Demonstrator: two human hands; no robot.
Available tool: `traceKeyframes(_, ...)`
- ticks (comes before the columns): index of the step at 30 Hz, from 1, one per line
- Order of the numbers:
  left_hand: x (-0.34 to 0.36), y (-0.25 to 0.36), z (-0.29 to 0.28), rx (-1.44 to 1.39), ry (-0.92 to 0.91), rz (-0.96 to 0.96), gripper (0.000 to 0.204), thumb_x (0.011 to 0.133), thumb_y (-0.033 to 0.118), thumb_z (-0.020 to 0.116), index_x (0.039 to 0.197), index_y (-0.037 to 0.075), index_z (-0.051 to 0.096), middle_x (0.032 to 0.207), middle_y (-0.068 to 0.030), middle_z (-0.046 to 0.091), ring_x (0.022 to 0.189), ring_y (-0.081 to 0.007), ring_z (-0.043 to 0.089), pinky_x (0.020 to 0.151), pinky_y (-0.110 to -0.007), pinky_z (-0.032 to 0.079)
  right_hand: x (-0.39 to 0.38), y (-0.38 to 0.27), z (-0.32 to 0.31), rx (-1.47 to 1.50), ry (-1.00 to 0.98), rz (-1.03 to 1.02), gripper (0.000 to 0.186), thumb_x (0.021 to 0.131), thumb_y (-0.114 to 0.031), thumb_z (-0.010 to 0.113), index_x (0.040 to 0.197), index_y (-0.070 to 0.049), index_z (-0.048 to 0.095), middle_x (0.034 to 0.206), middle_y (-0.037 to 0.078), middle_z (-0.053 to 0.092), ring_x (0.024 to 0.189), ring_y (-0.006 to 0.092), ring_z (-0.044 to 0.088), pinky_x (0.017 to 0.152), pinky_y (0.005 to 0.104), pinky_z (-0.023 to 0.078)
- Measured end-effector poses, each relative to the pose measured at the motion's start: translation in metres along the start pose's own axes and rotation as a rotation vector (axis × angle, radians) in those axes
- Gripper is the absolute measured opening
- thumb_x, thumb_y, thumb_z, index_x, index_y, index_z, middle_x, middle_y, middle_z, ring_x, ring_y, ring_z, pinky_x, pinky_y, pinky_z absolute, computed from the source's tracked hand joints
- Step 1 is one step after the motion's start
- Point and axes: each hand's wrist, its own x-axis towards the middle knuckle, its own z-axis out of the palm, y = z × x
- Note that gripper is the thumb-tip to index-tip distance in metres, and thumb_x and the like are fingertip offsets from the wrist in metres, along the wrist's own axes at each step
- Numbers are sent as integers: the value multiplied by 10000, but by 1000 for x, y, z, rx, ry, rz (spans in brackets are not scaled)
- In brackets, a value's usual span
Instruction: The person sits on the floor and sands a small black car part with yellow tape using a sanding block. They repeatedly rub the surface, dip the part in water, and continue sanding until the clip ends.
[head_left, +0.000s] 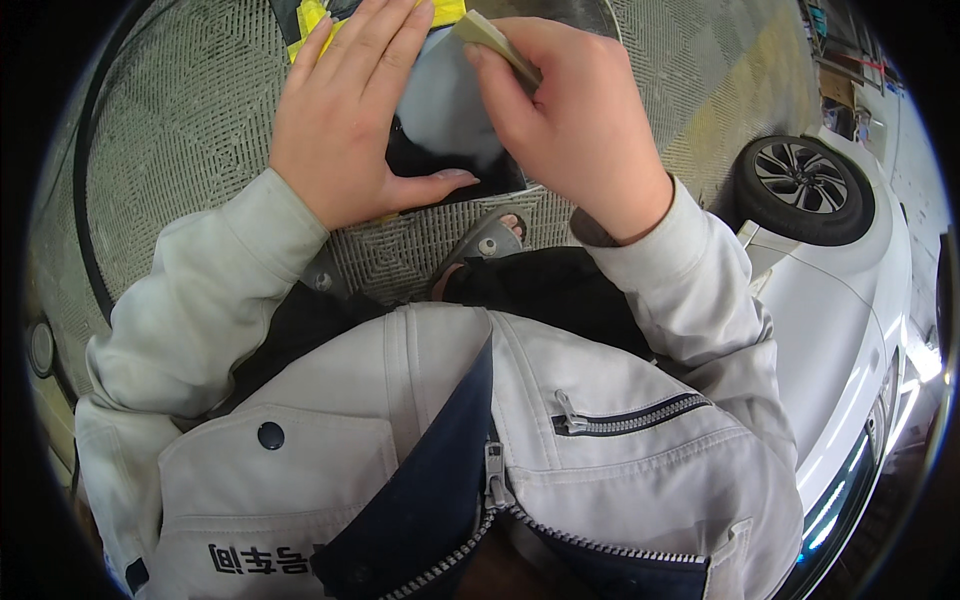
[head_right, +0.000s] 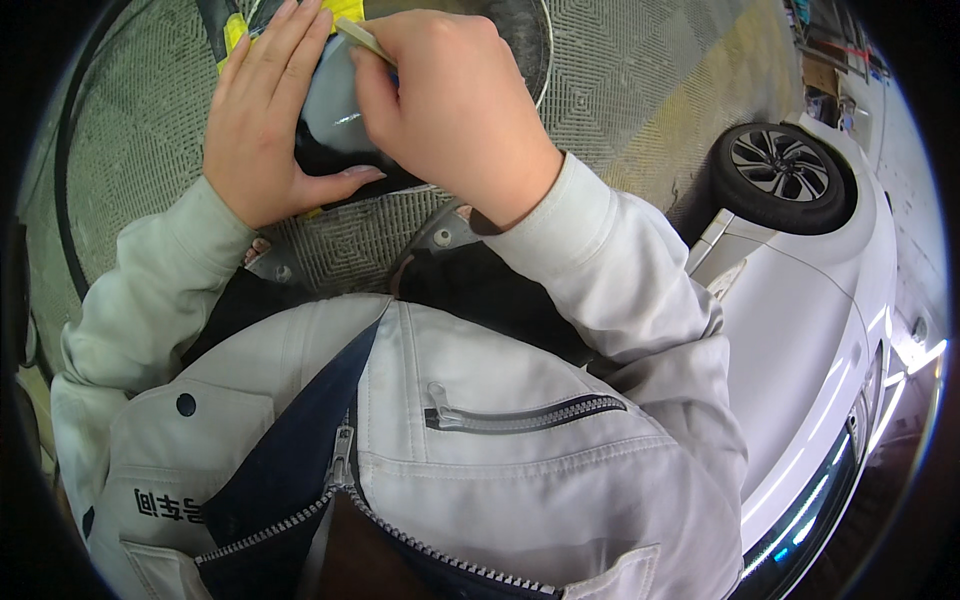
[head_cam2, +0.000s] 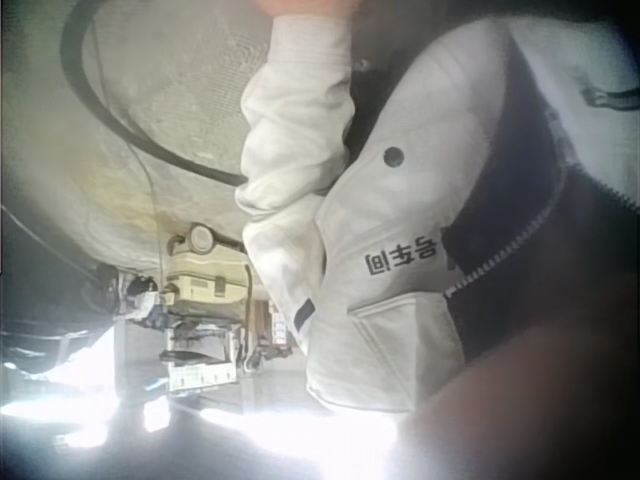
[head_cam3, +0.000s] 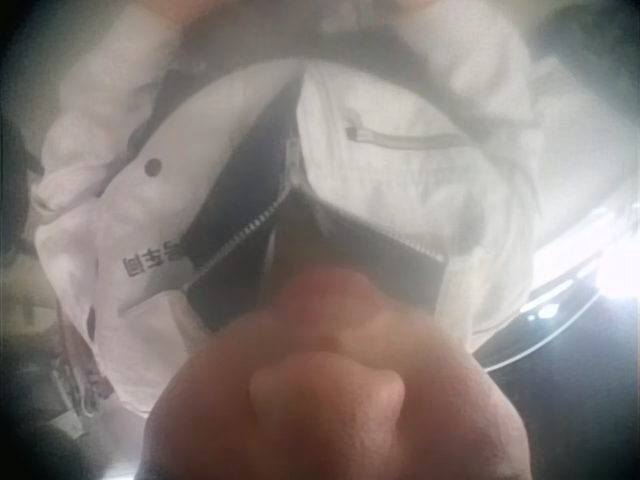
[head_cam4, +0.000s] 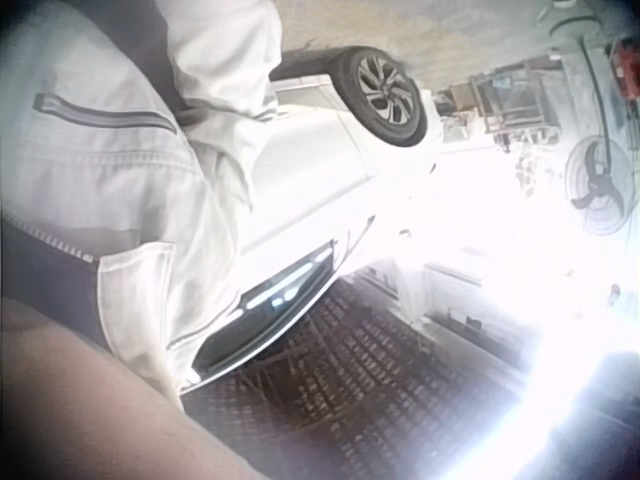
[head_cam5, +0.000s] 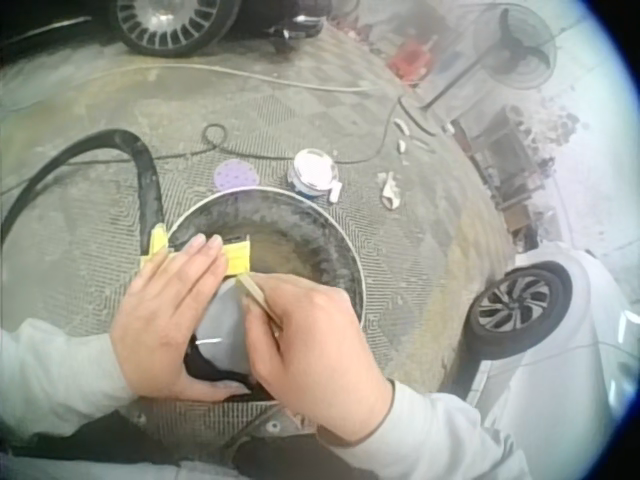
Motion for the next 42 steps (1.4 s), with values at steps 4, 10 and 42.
traceKeyframes(4,0,-3,-1,50,-14,56,1371,741,711,972,1731,-80,448,1793,-307,462,1666,-514,458,1317,-690,381,-1,3,-5,-28,-23,-109,180,1033,-113,809,1169,-6,855,802,175,748,618,316,703,611,393,550)
traceKeyframes(10,-3,-5,1,32,7,75,1373,744,720,965,1732,-81,447,1791,-303,466,1666,-509,454,1312,-675,390,-29,4,-12,-43,-78,-185,337,985,-10,799,1320,1,832,1093,209,835,893,384,806,810,422,660)
traceKeyframes(42,0,0,4,17,81,86,1360,771,753,945,1723,-87,458,1779,-321,473,1655,-515,469,1311,-690,404,-84,18,-82,-53,-318,65,393,983,31,745,1359,-14,849,1268,177,873,1059,323,835,955,394,670)
